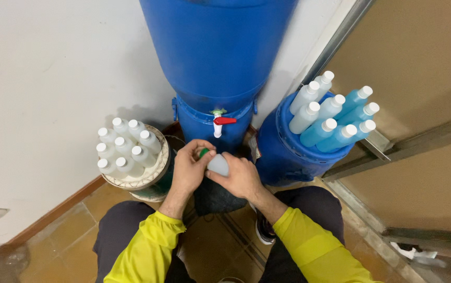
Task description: The person fills small plastic bottles with blue liquid from a large dispenser by holding each bottle under the spout and turning the red valve, then places a cap on each filled bottle and puts it into a storage bin.
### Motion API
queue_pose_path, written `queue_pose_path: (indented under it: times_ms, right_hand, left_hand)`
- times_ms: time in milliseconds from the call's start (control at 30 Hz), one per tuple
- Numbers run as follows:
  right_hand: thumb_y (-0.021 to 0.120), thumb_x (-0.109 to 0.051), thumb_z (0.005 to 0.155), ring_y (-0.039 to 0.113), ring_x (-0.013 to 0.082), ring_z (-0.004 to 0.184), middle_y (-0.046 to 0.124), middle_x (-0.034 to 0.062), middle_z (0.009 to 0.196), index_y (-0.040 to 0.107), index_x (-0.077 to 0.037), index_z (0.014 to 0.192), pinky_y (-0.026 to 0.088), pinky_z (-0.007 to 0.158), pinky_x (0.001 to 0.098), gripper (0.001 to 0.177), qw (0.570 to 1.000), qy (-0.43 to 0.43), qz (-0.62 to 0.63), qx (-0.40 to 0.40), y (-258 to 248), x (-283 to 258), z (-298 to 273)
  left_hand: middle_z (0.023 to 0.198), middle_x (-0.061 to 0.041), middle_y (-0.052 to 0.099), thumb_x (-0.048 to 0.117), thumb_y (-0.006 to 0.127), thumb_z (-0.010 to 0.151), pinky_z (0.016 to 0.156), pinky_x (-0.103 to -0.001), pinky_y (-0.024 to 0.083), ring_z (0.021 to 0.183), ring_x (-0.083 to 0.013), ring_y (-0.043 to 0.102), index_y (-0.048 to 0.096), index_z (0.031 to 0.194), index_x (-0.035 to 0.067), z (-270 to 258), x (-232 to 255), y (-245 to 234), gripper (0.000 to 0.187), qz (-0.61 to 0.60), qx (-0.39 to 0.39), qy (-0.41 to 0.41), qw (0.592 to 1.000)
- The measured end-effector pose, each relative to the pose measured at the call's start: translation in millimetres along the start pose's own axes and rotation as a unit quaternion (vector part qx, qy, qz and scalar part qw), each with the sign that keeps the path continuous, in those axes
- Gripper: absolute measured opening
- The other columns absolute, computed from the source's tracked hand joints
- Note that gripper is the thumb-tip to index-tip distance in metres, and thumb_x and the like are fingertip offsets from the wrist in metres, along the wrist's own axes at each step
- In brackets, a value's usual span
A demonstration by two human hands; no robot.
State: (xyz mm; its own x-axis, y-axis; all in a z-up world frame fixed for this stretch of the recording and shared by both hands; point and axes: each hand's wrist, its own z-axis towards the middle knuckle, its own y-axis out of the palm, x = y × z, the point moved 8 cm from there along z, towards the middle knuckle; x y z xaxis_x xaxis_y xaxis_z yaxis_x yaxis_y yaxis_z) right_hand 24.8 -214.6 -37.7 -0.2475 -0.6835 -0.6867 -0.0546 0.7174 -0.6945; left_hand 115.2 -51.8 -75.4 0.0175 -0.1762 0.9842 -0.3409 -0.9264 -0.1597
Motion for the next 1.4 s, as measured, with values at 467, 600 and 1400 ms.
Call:
queue_pose_path:
  times_ms: [467,600,1400]
  right_hand:
    - [0.114,-0.058,0.087,0.082,0.0463,0.154,0.091,0.0236,0.150,0.089,-0.012,0.155,0.067,0.125,0.0648,0.086,0.980,0.081,0.177,0.041,89,119,99]
    - [0.119,-0.048,0.084,0.085,0.0431,0.149,0.094,0.0222,0.145,0.090,-0.010,0.150,0.070,0.120,0.0602,0.081,0.970,0.065,0.219,0.081,99,123,123]
    - [0.063,-0.050,0.132,0.092,0.0464,0.121,0.092,0.0210,0.127,0.080,-0.013,0.144,0.075,0.099,0.0589,0.043,0.969,-0.157,-0.180,0.059,-56,8,115]
  left_hand:
    - [0.088,-0.014,0.081,0.036,0.069,0.116,0.068,-0.051,0.061,0.080,-0.0344,0.076,0.089,0.112,0.013,19,-205,27,0.031,-0.021,0.175,-0.249,0.952]
    - [0.084,-0.009,0.090,0.055,0.066,0.124,0.053,-0.044,0.069,0.058,-0.0271,0.084,0.095,0.116,0.016,-2,-204,48,0.050,0.043,0.138,-0.321,0.936]
    - [0.091,-0.004,0.055,0.083,0.058,0.128,0.045,-0.026,0.056,0.059,-0.0129,0.062,0.077,0.136,-0.011,14,-142,83,0.095,-0.232,0.093,-0.336,0.908]
